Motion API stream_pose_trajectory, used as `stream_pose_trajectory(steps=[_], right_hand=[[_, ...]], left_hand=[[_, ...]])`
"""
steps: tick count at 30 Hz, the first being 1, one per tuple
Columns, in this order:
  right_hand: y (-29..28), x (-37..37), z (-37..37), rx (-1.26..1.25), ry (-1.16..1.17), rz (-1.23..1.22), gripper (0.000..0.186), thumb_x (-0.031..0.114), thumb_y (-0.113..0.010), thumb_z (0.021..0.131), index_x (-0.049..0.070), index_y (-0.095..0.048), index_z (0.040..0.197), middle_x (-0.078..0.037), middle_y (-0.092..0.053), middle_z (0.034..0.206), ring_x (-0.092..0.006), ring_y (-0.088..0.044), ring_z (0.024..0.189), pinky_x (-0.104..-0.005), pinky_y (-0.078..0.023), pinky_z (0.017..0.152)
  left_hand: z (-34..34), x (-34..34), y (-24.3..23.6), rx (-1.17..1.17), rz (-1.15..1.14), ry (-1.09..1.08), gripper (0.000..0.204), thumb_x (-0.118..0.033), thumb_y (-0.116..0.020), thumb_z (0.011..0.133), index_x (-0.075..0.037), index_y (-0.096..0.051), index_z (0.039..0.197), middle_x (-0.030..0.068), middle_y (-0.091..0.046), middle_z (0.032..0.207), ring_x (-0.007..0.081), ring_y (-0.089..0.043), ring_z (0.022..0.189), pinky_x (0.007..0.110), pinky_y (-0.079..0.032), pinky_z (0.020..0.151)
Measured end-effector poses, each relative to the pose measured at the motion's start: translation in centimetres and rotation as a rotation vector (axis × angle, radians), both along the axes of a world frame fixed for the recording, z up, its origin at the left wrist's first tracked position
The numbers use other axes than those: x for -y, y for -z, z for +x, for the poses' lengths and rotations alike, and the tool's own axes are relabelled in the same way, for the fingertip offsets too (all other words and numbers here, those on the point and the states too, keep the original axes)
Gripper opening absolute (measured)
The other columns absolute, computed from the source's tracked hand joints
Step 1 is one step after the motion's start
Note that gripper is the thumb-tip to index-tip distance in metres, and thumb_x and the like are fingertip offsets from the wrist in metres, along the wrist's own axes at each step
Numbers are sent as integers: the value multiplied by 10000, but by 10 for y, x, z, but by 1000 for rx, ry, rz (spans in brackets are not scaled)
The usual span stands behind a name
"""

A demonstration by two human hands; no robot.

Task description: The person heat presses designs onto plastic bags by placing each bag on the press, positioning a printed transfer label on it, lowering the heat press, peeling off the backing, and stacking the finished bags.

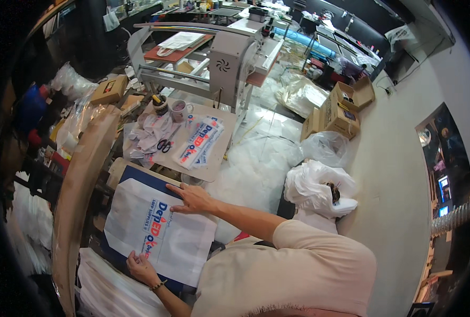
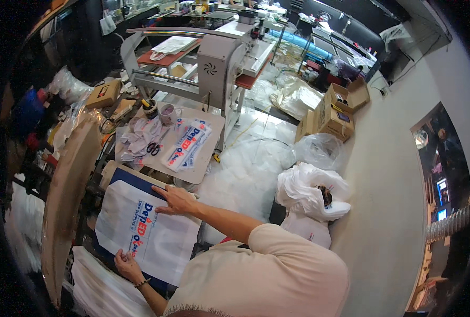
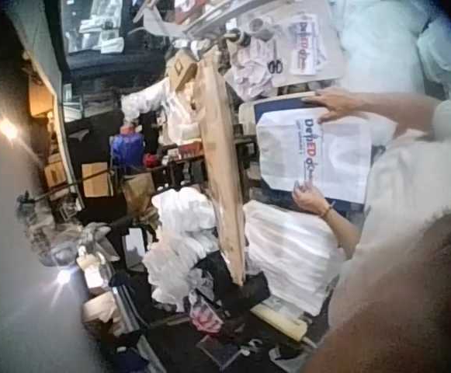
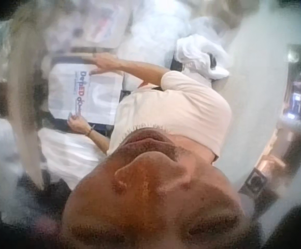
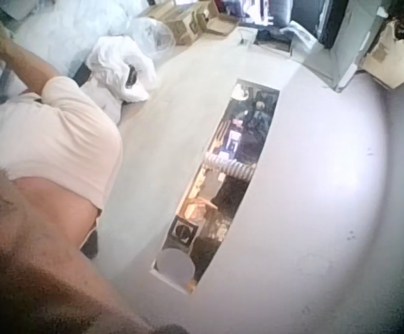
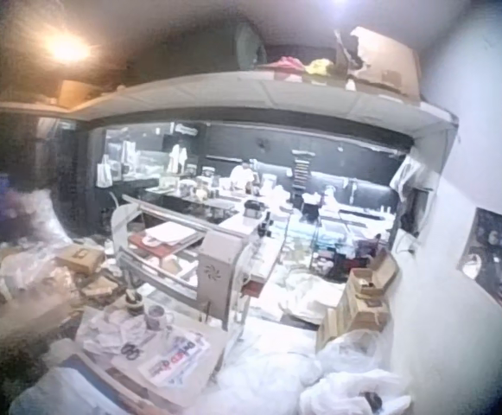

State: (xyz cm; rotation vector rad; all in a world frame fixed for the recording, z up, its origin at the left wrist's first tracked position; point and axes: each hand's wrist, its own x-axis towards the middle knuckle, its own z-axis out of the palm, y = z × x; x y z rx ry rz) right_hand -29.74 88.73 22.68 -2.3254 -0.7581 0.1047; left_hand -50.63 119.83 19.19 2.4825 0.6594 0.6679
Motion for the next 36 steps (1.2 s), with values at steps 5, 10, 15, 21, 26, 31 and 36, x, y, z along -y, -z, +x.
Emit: stream_pose_trajectory(steps=[5,10,15,21,26,31,36], right_hand=[[1,3,3,-24,-17,-2,933,673,-655,875,118,-375,1570,-254,-607,1035,-431,-648,881,-508,-513,756],[2,0,4,-26,-28,4,919,663,-651,883,119,-373,1570,-262,-608,1033,-433,-650,884,-510,-517,760],[-1,0,3,-46,-11,-54,922,672,-639,888,120,-364,1574,-266,-608,1040,-442,-655,916,-509,-528,780],[3,2,3,-34,-10,-16,919,668,-637,893,126,-358,1581,-258,-601,1062,-439,-653,920,-513,-526,784],[-2,0,2,-60,-18,-24,916,668,-639,893,134,-357,1583,-253,-597,1075,-443,-654,918,-516,-531,787],[-2,-1,2,-72,-10,-41,923,675,-641,888,143,-354,1586,-259,-598,1089,-454,-657,931,-521,-537,796],[-3,-2,0,-50,3,-54,935,691,-631,885,147,-348,1591,-274,-606,1104,-461,-659,943,-528,-536,794]], left_hand=[[2,11,-2,27,-227,-81,342,-32,-736,889,47,-628,1203,144,-606,962,222,-646,800,332,-558,691],[-1,8,1,45,-233,-100,359,-34,-748,877,42,-626,1206,144,-601,987,227,-630,779,348,-545,687],[4,11,-8,2,-84,-74,280,-54,-764,869,26,-624,1097,140,-613,1005,244,-627,798,373,-536,731],[6,19,-14,46,-171,-80,223,-20,-758,855,17,-620,1026,121,-632,986,237,-646,823,339,-548,686],[2,22,-7,126,-156,-78,116,4,-724,865,9,-644,948,122,-621,959,260,-648,848,344,-546,679],[7,32,-15,184,74,78,76,1,-720,830,-12,-680,893,123,-592,915,318,-610,875,433,-509,771],[9,37,-15,145,41,116,100,-3,-743,790,-17,-689,873,114,-586,888,309,-599,850,428,-493,752]])
